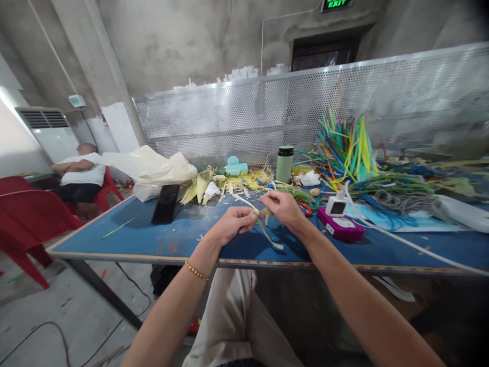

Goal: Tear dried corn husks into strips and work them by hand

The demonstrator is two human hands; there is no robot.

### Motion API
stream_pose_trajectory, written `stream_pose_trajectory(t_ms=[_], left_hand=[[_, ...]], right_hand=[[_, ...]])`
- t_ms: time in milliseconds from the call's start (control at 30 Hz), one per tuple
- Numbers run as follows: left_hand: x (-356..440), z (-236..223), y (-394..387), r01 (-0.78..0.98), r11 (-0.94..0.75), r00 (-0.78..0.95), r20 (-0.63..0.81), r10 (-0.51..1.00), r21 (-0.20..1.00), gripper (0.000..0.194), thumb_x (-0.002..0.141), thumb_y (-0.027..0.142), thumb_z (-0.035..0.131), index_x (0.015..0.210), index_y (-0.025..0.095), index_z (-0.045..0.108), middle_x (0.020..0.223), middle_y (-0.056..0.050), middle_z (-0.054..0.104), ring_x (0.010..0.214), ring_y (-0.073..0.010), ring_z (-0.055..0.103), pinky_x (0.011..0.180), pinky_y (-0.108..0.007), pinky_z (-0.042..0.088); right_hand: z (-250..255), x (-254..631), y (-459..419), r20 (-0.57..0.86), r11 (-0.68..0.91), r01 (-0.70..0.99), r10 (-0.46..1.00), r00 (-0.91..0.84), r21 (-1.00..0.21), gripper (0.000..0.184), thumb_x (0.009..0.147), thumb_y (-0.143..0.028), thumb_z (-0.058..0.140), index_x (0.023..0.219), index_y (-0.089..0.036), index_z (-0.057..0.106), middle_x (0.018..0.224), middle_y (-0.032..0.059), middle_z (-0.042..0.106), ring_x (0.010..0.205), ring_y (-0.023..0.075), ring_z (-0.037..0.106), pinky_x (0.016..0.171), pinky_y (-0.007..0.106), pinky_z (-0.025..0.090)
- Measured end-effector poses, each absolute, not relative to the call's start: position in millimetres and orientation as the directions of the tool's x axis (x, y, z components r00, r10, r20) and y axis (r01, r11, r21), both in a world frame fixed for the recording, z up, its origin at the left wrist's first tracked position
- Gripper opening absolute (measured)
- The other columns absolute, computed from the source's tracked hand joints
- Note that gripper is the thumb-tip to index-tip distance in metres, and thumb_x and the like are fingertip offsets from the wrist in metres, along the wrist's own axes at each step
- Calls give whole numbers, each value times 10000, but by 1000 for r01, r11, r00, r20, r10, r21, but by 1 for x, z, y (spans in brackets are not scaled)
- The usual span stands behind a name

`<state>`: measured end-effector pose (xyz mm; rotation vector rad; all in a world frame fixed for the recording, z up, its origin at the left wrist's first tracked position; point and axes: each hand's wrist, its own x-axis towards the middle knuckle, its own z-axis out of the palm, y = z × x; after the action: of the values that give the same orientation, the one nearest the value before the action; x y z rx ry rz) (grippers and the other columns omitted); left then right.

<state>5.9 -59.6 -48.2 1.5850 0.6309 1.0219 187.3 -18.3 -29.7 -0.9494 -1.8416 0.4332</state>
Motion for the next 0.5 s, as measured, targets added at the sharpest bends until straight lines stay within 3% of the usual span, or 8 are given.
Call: stream_pose_trajectory(t_ms=[100, 200, 333, 500], left_hand=[[4, -53, -50, -214, -268, 285, 323, 902, 939, 318, 745, 404, 681, 867, 110, 689, 598, 7, 517, 450, -45, 344, 446, -227, 180], [3, -55, -42, -304, -253, 141, 306, 941, 918, 309, 694, 384, 730, 837, 113, 691, 711, -38, 631, 466, -49, 408, 463, -223, 260], [3, -54, -42, -374, -191, 148, 262, 954, 907, 364, 667, 362, 753, 919, 109, 680, 733, -59, 676, 493, -71, 467, 487, -224, 305], [6, -53, -47, -316, -247, 241, 329, 913, 916, 274, 717, 368, 706, 782, 114, 626, 664, -42, 649, 450, -57, 428, 459, -216, 277]], right_hand=[[-31, 189, -13, 765, 668, 533, 641, -59, -519, 231, 831, -346, 545, 745, -158, 650, 759, 60, 629, 692, 167, 559, 644, 280, 432], [-29, 189, -16, 819, 698, 554, 572, -50, -453, 223, 855, -320, 531, 742, -162, 641, 751, 60, 617, 671, 155, 550, 635, 267, 431], [-29, 184, -23, 802, 757, 548, 548, -238, -355, 205, 858, -311, 557, 752, -168, 658, 738, 54, 636, 687, 158, 561, 666, 273, 430], [-32, 181, -24, 704, 800, 520, 553, -444, -300, 138, 832, -262, 601, 760, -177, 682, 768, 45, 686, 735, 165, 596, 717, 280, 424]])
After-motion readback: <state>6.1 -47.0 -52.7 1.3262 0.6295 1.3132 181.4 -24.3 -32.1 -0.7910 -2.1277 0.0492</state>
